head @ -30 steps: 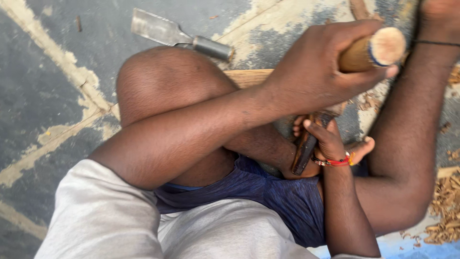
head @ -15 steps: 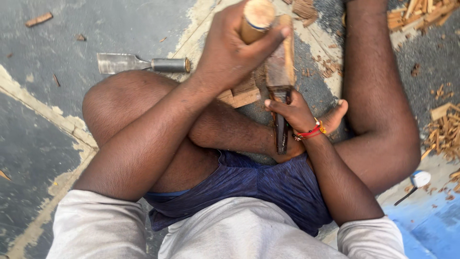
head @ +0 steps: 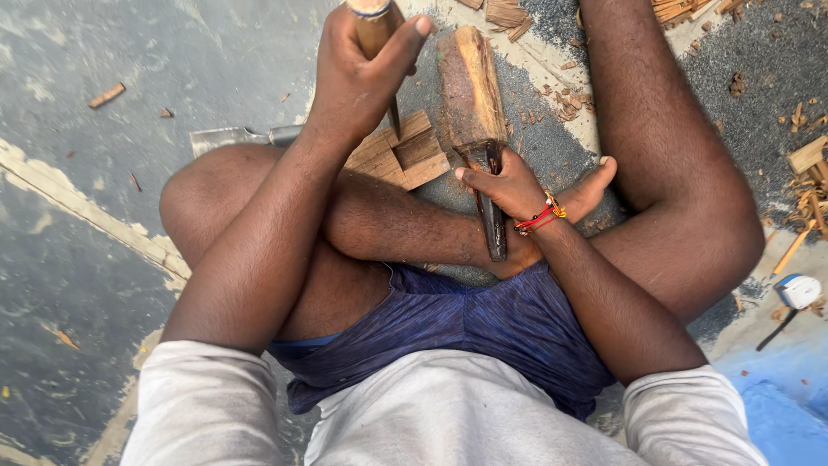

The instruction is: The person sits on the floor and carves a piece of wood using a chisel and a wooden mallet. They then measure and mark the wood with a tape measure and pencil.

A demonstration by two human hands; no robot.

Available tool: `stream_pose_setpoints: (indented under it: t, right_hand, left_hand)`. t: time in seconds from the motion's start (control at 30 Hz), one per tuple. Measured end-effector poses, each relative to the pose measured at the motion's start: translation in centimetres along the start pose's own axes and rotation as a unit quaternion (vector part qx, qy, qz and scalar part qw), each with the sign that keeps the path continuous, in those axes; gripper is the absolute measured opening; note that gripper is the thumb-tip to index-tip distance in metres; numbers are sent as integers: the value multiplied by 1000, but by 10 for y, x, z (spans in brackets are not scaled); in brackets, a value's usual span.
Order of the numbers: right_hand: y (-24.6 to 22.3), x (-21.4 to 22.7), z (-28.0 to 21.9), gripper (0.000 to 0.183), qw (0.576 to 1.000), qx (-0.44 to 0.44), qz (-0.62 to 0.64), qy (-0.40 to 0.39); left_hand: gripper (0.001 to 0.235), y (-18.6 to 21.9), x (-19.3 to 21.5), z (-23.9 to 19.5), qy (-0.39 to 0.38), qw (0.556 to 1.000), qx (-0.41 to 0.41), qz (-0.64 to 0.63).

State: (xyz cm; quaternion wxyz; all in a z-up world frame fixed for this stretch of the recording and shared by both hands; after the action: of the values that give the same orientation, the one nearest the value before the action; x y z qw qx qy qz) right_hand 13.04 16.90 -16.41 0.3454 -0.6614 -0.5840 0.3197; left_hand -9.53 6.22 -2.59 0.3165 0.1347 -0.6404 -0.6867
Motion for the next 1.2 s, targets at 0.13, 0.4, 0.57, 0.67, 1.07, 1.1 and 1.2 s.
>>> stream_pose_setpoints:
  t: [0.13,0.4,0.57,0.67,1.07,1.1,1.2]
  right_hand:
    - [5,-6,-4,32,995,-5,103,0]
    - [6,-29,-34,46,927,-80,367,-6]
    - [-1,-27,-38,40,919,-89,384,-1]
    - [2,-18,-39,37,926,-82,369,-3]
    - [26,-10,-37,26,889,-187,416,-37]
    - [28,-12,-38,27,889,-193,414,-35]
    - [36,-12,-36,26,897,-210,386,-43]
  left_hand:
    - [29,7,5,-4,13,999,35,-8]
    - [23,22,1,-13,8,993,104,-60]
    - [26,17,-6,-4,-25,993,93,-62]
    - [26,3,-11,2,-35,989,122,-69]
    - [27,-19,-17,15,-13,945,208,-253]
    - [26,-17,-13,13,-7,943,219,-251]
    - [24,-19,-13,20,3,951,213,-226]
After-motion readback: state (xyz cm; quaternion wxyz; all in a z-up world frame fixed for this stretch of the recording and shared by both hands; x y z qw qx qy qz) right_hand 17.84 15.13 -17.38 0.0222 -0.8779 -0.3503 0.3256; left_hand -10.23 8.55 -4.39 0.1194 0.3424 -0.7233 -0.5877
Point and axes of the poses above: each hand's wrist, its own z-axis towards the middle knuckle, its own x-axis out of the back of the hand, y = z × x, the point moved 9 cm from there along z, towards the middle knuckle, and after that the axes turned 7 degrees about -y, right-handed, at the moved point
